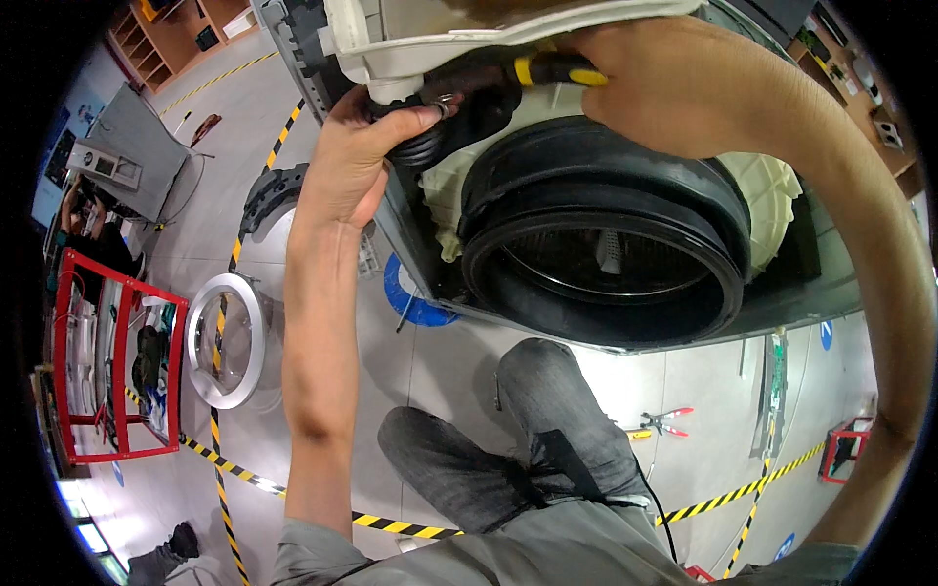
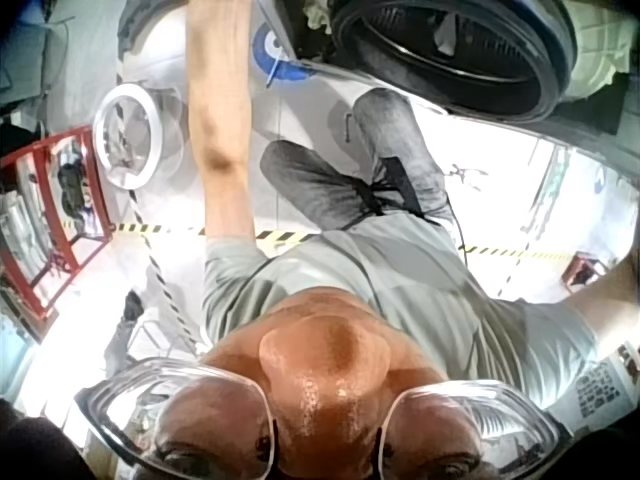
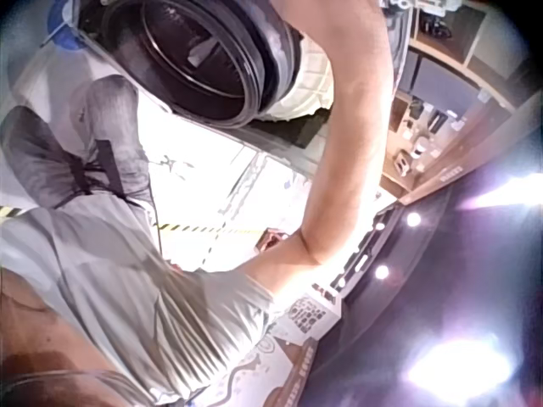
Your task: The person assembles internal components of a washing machine by hand and with pliers, including attaching a white plastic housing, connecting a black rubber hose, and securing the hose with a metal clamp.
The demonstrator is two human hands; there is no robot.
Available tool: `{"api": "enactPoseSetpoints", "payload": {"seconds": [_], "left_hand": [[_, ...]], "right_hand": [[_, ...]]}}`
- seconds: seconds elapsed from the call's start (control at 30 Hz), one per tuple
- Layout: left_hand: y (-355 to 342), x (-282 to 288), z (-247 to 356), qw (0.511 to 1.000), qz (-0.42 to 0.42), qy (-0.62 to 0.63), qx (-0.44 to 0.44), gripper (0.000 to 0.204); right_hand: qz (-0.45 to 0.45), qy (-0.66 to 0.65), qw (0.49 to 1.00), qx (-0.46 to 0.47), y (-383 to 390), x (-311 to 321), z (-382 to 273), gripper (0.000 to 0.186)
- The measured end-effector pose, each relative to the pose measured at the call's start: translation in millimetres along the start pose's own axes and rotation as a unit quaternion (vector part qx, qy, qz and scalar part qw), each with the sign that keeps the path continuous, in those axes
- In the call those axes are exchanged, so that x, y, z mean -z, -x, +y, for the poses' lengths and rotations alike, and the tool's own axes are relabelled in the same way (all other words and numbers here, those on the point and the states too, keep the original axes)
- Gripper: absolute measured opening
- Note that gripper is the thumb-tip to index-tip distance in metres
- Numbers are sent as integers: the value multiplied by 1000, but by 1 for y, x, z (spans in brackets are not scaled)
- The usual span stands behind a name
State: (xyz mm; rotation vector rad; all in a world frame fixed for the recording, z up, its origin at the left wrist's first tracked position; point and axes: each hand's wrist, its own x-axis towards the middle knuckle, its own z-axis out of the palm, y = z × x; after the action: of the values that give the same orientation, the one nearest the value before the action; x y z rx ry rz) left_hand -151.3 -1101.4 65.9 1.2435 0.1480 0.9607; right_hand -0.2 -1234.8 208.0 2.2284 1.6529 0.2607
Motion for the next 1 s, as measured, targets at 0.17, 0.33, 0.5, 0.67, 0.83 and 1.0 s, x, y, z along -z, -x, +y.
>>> {"api": "enactPoseSetpoints", "payload": {"seconds": [0.17, 0.33, 0.5, 0.67, 0.83, 1.0], "left_hand": [[0, -1, -3, 1000, 6, -8, -20, 41], [1, -3, 0, 1000, 11, -10, -2, 41], [1, -4, 2, 1000, 7, -16, 4, 41], [1, -2, 3, 1000, 9, -27, -1, 41], [1, -2, 0, 1000, 12, -15, -8, 42], [1, 0, -2, 1000, 6, -9, -7, 42]], "right_hand": [[75, 36, 995, 64, 5, -11, 2, 48], [37, 4, 997, 60, 7, -7, 6, 50], [57, 34, 993, 101, 8, -12, 13, 48], [76, 17, 990, 121, 11, -8, 9, 42], [86, 52, 987, 128, 10, -8, 5, 37], [129, 36, 982, 131, 10, -15, 5, 31]]}}
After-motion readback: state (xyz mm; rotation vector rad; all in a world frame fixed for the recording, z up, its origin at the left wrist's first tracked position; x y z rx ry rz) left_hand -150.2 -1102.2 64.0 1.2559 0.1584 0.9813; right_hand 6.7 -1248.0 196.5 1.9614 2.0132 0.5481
